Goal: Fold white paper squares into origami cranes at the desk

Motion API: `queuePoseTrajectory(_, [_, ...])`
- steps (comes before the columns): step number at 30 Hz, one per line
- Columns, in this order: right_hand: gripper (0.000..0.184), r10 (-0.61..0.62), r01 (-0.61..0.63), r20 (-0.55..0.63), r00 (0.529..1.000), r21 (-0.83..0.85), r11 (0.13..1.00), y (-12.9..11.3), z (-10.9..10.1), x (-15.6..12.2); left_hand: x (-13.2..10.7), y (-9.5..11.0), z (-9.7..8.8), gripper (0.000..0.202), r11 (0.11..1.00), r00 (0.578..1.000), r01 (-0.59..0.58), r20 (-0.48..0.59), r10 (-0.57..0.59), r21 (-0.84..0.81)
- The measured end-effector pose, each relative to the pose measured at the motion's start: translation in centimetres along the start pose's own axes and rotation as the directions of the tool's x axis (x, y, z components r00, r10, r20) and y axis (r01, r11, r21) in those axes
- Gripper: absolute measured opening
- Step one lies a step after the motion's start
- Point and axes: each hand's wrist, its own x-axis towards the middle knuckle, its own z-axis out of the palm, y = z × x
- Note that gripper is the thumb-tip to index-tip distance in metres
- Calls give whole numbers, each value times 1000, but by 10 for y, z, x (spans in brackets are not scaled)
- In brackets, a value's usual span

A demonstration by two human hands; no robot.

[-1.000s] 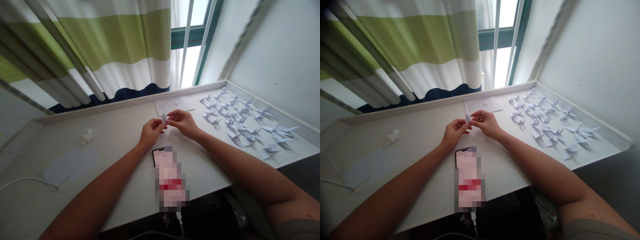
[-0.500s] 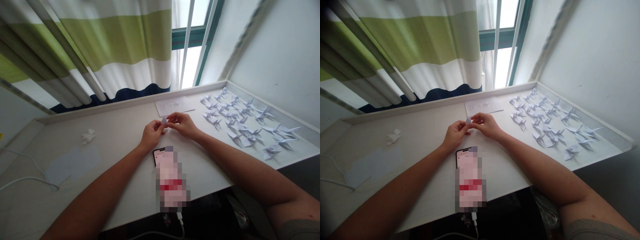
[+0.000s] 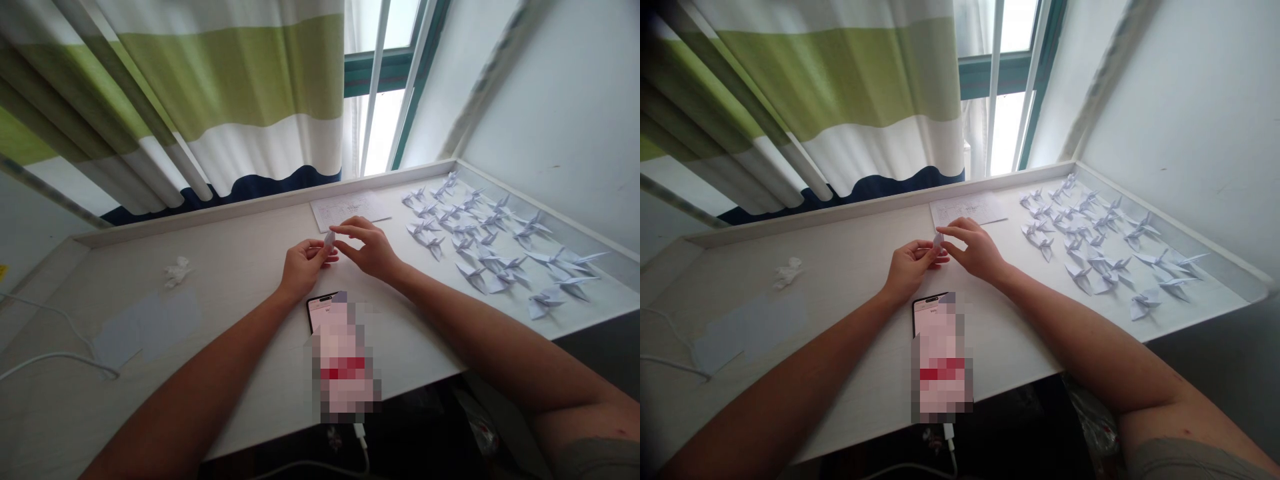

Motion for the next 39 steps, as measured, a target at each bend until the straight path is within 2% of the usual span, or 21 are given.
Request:
queuePoseTrajectory(9, [23,12,-13,-15,1000,-75,997,-2,0,1,0,-1,0,46,998,999,-52,3,52,24])
queuePoseTrajectory(13, [27,27,-29,-20,999,-88,996,-3,-1,1,0,-1,1,46,999,999,-43,-4,43,24])
queuePoseTrajectory(18, [18,-74,68,-45,996,-121,990,-7,-2,3,-1,1,1,46,999,1000,-13,-18,14,32])
queuePoseTrajectory(22, [5,-129,126,-36,991,-65,990,-13,-1,4,-1,0,1,47,1000,1000,-4,-27,4,7])
queuePoseTrajectory(28, [6,-95,96,73,993,-18,995,-16,0,2,1,0,-1,52,1000,1000,-12,-28,11,-22])
queuePoseTrajectory(32, [10,-31,35,68,997,-57,998,-14,-1,2,0,2,-2,49,1000,1000,-21,8,21,-8])
queuePoseTrajectory(39, [14,-35,36,8,999,-58,998,-6,1,2,1,1,-1,53,1000,1000,11,29,-10,-19])
